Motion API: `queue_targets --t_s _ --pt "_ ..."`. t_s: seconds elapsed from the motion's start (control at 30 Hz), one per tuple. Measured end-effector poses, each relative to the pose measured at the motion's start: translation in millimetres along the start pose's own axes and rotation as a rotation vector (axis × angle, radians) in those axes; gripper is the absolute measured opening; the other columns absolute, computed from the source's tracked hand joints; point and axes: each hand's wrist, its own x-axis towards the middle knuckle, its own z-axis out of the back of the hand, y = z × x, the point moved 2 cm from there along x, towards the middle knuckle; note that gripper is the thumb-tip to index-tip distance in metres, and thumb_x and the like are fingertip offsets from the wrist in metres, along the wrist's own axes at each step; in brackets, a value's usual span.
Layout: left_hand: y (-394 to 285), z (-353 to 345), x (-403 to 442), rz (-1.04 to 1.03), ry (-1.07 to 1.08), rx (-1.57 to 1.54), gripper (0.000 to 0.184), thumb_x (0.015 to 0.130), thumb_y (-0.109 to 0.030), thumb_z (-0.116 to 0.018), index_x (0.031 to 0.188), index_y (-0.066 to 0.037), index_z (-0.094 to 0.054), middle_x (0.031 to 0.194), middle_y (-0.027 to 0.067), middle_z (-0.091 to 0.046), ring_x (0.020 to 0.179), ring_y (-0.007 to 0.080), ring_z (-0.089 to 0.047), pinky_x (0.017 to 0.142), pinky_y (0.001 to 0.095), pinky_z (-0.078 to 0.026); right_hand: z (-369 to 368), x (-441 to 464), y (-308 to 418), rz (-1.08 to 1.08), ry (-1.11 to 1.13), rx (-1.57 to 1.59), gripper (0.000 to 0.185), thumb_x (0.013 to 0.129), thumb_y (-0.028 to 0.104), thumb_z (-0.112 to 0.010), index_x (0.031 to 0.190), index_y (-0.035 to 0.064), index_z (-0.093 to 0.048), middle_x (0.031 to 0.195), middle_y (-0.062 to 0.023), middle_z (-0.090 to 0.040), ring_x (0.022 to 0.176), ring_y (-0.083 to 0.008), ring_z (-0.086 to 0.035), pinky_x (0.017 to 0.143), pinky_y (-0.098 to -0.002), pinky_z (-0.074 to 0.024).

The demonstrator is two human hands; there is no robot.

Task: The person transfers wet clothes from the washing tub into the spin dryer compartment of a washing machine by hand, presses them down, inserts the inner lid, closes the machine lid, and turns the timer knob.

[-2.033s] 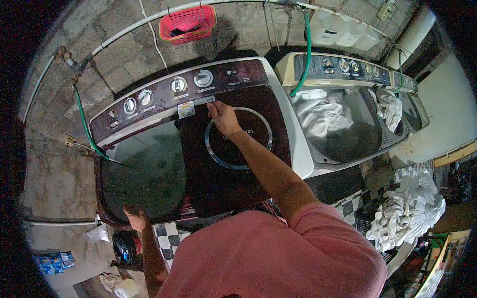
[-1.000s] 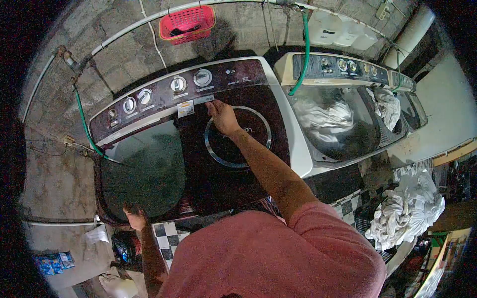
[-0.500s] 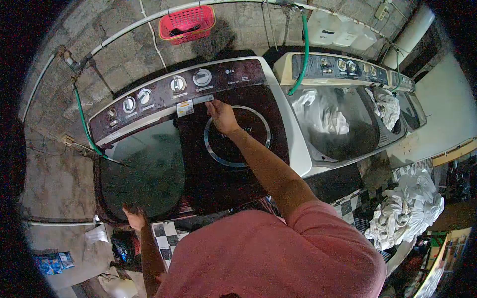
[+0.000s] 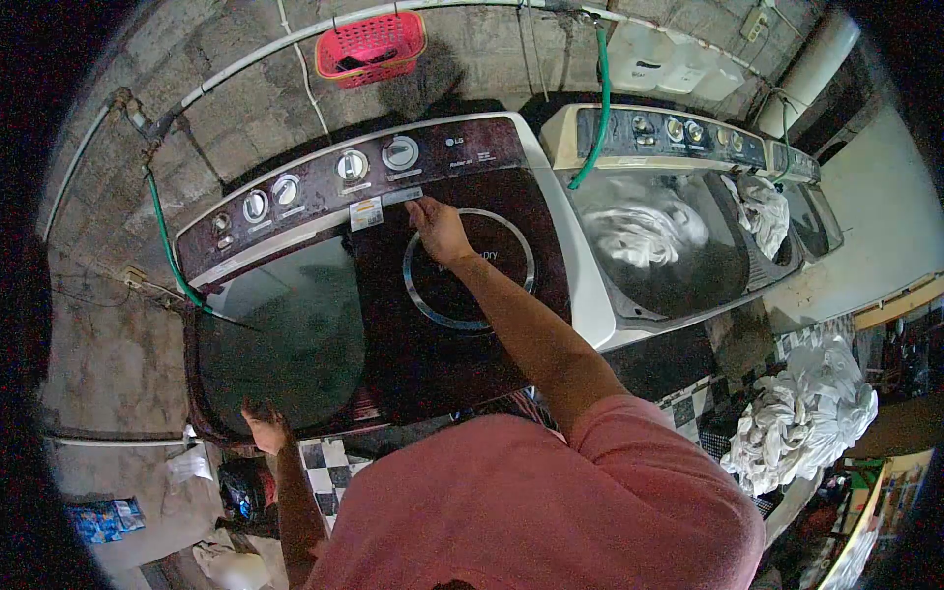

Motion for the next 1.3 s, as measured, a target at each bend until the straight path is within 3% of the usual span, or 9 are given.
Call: queue_targets --t_s 0.17,0.37,0.5,1.0,1.07,1.17,1.23,1.27,1.3 --pt "13.8 -7.1 2.0 -0.042 0.012 0.036 0.050 0.079 -0.017 -0.061 0.126 -0.014 -0.044 0.107 0.0068 -0.061 0.084 0.0278 -0.061 0.068 0.0358 -0.046 0.3 3.5 -9.5 0.004 0.036 -0.083 0.027 0.092 0.022 -0.051 0.078 -0.0004 -0.056 0.066 -0.0065 -0.056 0.055 -0.0171 -0.047 0.054 -0.0314 -0.0408" --pt "23.8 -14.5 4.7 -0.083 -0.008 -0.007 0.050 0.078 -0.018 -0.061 0.125 -0.013 -0.043 0.108 0.0071 -0.061 0.085 0.0286 -0.061 0.069 0.0353 -0.046 1.4 2.1 -6.2 0.012 0.033 -0.109 0.027 0.092 0.022 -0.050 0.077 0.0001 -0.056 0.066 -0.0063 -0.056 0.055 -0.0173 -0.046 0.054 -0.0311 -0.0403" --pt "24.9 -13.0 4.7 0.051 0.056 0.128 0.049 0.079 -0.020 -0.061 0.125 -0.013 -0.044 0.108 0.0073 -0.061 0.087 0.0284 -0.061 0.070 0.0353 -0.046 2.9 2.7 -6.7 0.001 0.053 -0.157 0.028 0.092 0.023 -0.050 0.077 0.0003 -0.056 0.065 -0.0061 -0.056 0.055 -0.0173 -0.047 0.054 -0.0307 -0.0400" --pt "25.7 -13.1 5.3 -0.003 0.037 0.074 0.049 0.081 -0.021 -0.061 0.126 -0.015 -0.043 0.109 0.0074 -0.062 0.089 0.0289 -0.062 0.070 0.0370 -0.047 -4.3 7.2 -31.6 0.062 0.020 -0.004 0.028 0.092 0.023 -0.049 0.079 -0.0001 -0.058 0.068 -0.0080 -0.058 0.057 -0.0200 -0.050 0.055 -0.0317 -0.0415" --pt "42.2 -23.7 5.9 -0.053 -0.033 0.132 0.053 0.081 -0.019 -0.061 0.130 -0.016 -0.041 0.110 0.0092 -0.061 0.089 0.0296 -0.062 0.071 0.0385 -0.047 -0.3 1.7 -14.3 -0.075 0.035 -0.077 0.026 0.092 0.022 -0.050 0.075 0.0040 -0.057 0.064 -0.0012 -0.052 0.056 -0.0101 -0.043 0.053 -0.0240 -0.0374" --pt "22.3 -7.2 1.8 0.026 0.066 0.144 0.057 0.080 -0.018 -0.061 0.132 -0.018 -0.038 0.112 0.0112 -0.060 0.090 0.0311 -0.061 0.071 0.0399 -0.047 -0.2 -1.5 -16.6 0.025 0.017 -0.075 0.023 0.091 0.020 -0.051 0.084 -0.0001 -0.060 0.068 -0.0042 -0.056 0.059 -0.0143 -0.048 0.057 -0.0287 -0.0422" --pt "63.1 -30.2 11.8 0.012 0.041 0.129 0.059 0.080 -0.019 -0.060 0.134 -0.018 -0.037 0.112 0.0128 -0.060 0.087 0.0333 -0.061 0.070 0.0411 -0.047 -1.7 2.3 -26.6 0.005 0.051 -0.087 0.024 0.091 0.022 -0.051 0.087 -0.0003 -0.060 0.070 -0.0057 -0.059 0.061 -0.0165 -0.051 0.059 -0.0307 -0.0436" --pt "55.8 -25.7 13.5 0.109 0.117 0.358 0.062 0.081 -0.022 -0.059 0.137 -0.014 -0.034 0.109 0.0150 -0.061 0.078 0.0356 -0.061 0.063 0.0431 -0.046 1.4 -0.8 -13.8 0.076 0.035 -0.078 0.023 0.091 0.021 -0.051 0.086 -0.0002 -0.060 0.070 -0.0062 -0.059 0.060 -0.0169 -0.051 0.058 -0.0307 -0.0436" --pt "57.6 -29.3 15.3 0.052 0.057 0.341 0.064 0.081 -0.025 -0.058 0.138 -0.011 -0.032 0.107 0.0169 -0.061 0.073 0.0366 -0.061 0.060 0.0442 -0.045 3.5 -2.3 -4.4 0.005 0.057 -0.084 0.023 0.091 0.021 -0.051 0.085 -0.0002 -0.059 0.069 -0.0060 -0.058 0.059 -0.0168 -0.050 0.058 -0.0306 -0.0434"
